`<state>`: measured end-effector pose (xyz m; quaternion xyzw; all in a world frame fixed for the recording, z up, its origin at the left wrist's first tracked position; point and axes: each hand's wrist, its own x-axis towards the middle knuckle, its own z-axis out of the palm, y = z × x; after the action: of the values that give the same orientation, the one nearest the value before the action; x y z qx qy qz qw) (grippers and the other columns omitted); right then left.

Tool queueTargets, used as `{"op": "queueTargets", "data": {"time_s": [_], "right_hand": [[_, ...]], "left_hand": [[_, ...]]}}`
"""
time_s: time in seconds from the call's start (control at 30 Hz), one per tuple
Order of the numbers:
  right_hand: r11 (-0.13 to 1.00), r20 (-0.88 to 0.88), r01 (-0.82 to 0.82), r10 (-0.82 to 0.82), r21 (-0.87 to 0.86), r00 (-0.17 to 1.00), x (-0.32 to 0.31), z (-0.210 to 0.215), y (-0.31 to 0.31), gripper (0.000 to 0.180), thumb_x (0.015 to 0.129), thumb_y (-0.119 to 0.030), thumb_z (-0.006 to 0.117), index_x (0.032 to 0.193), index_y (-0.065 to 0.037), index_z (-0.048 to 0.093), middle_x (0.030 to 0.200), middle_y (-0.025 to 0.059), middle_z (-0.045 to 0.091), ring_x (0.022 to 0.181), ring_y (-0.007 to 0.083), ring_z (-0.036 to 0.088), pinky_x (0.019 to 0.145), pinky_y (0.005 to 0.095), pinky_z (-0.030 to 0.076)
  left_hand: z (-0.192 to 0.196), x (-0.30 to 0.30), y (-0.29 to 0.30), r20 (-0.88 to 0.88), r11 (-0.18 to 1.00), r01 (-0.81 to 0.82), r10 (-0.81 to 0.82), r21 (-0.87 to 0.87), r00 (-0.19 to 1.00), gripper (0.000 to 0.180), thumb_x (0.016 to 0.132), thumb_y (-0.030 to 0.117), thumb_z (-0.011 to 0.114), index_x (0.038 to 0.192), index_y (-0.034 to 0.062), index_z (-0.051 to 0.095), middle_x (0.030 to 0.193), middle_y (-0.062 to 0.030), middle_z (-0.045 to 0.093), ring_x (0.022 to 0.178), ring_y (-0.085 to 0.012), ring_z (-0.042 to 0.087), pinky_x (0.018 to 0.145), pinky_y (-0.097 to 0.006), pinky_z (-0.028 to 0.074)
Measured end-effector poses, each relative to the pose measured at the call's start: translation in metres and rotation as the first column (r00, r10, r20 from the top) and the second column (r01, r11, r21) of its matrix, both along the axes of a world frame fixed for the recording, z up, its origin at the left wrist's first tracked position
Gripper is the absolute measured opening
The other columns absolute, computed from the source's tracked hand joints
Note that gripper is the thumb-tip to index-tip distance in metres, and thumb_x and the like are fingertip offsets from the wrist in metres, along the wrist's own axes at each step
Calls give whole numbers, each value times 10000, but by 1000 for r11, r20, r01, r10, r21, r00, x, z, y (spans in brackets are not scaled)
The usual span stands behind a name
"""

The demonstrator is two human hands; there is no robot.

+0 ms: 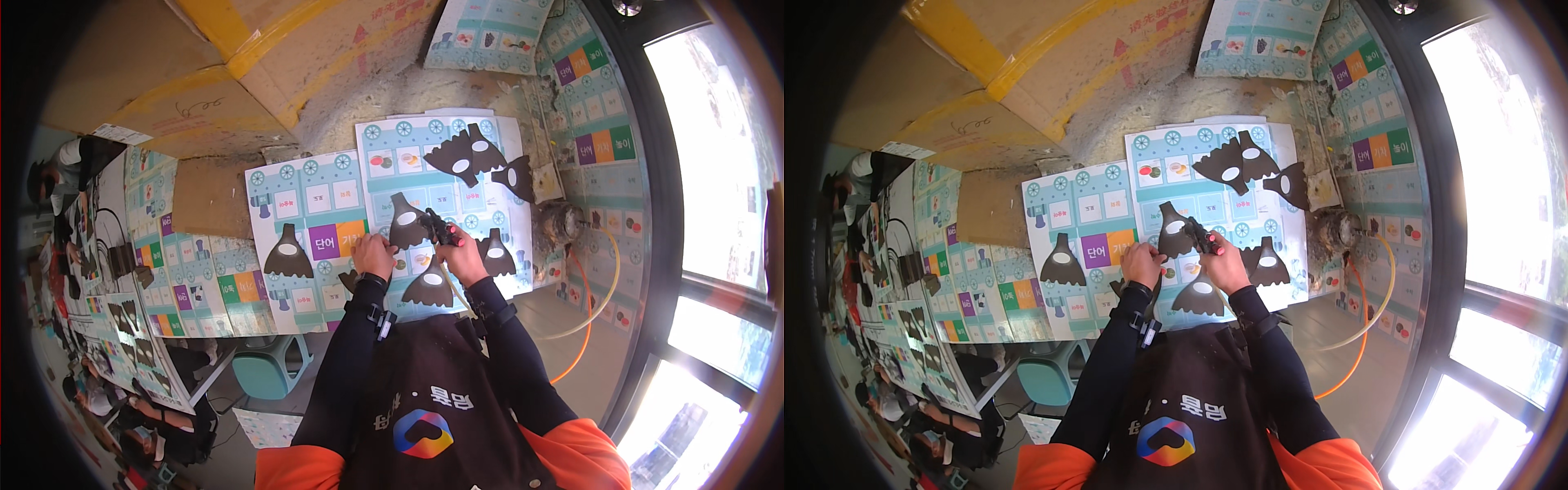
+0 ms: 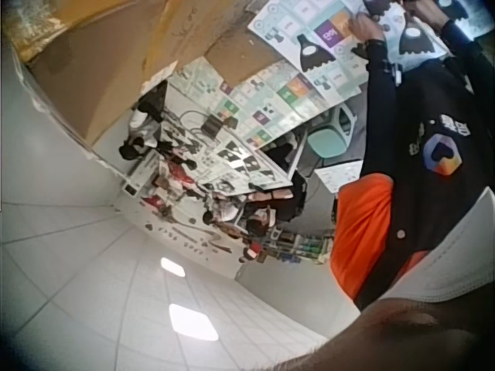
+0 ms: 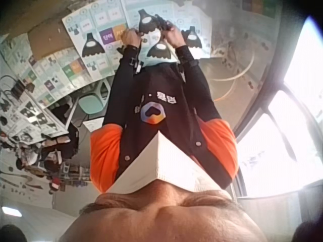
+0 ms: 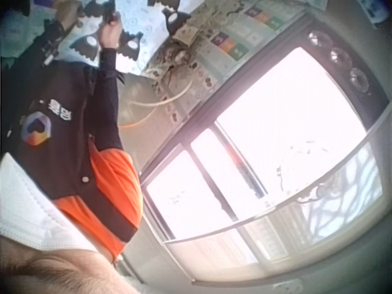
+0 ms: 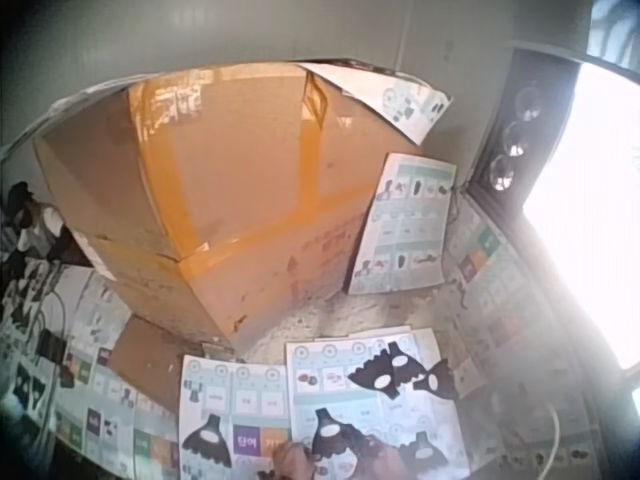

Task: Applying adhesive to shoe upper components using a handheld glue gun.

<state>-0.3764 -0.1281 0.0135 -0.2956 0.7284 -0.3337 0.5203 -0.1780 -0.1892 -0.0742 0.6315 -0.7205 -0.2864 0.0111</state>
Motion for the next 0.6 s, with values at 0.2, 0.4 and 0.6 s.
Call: {"op": "queueTargets", "data": {"time_s": [0.2, 0.4, 0.6], "right_hand": [[998, 10, 36, -36, -53, 999, -7, -8, 1, 278, 761, -62, 585, 1028, 1, 635, 730, 146, 656, 668, 253, 646, 672, 361, 501], [1000, -24, 22, -22, 15, 999, -9, -8, 9, 279, 760, -68, 590, 1025, 5, 631, 744, 168, 661, 692, 280, 652, 689, 378, 505], [998, 101, -64, 61, 26, 993, 5, 18, 5, 308, 731, -76, 655, 1022, 24, 643, 808, 143, 695, 712, 229, 661, 684, 358, 525]], "left_hand": [[-1, 1, -1, 4, 1000, 1, -1, -18, 1000, 207, 771, 297, 809, 864, 136, 718, 951, -64, 656, 1027, -289, 607, 887, -471, 431], [2, -4, 0, 34, 1000, -3, 3, -18, 999, 213, 777, 298, 808, 878, 134, 717, 967, -70, 649, 1034, -290, 603, 891, -475, 433], [5, -24, 15, 107, 981, -17, 38, -193, 993, 374, 766, 302, 829, 998, 84, 633, 988, -89, 619, 1012, -312, 605, 864, -461, 464]]}}
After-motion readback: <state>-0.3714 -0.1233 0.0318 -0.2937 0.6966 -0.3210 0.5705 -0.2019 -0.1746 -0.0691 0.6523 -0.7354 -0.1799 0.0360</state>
